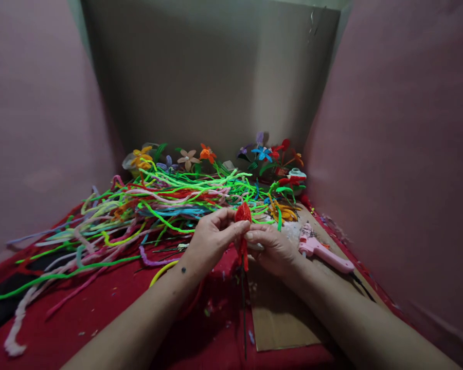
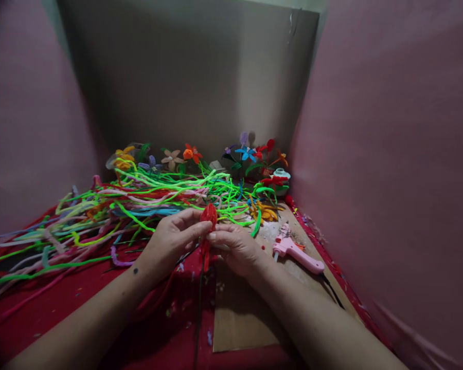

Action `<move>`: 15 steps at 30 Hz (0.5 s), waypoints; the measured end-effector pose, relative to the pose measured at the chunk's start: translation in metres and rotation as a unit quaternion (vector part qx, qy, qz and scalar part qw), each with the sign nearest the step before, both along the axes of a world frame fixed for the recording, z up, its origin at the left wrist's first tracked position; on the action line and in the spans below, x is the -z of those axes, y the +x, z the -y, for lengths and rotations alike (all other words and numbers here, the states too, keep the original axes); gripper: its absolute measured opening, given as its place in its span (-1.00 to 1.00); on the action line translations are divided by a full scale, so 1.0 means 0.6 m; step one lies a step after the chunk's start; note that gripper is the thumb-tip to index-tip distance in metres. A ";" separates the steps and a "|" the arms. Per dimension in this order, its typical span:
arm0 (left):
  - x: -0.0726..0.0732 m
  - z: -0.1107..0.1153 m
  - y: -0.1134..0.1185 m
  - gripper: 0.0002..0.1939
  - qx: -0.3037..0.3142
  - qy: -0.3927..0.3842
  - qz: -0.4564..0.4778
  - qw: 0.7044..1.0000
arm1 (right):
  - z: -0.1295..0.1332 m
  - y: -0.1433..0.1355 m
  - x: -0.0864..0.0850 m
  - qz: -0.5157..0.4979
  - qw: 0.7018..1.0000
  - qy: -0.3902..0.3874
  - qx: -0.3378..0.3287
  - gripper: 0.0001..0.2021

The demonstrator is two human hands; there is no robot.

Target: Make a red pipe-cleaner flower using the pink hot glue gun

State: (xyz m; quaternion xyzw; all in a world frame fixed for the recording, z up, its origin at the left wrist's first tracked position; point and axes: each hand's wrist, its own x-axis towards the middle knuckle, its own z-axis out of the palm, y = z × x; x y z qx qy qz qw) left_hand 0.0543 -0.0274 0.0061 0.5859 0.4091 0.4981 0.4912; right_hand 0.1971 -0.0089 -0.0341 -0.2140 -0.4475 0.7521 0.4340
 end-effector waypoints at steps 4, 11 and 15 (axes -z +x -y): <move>-0.002 0.004 0.003 -0.76 -0.004 -0.032 0.032 0.999 | 0.001 0.001 0.001 0.017 1.000 0.015 -0.016 -0.87; -0.007 -0.015 -0.012 -0.74 -0.045 -0.049 0.072 0.995 | 0.004 0.002 -0.001 0.031 0.999 0.007 0.007 -0.86; -0.028 -0.008 -0.055 -0.75 -0.074 0.018 -0.155 0.985 | -0.003 0.007 -0.004 0.020 0.999 -0.005 0.034 -0.89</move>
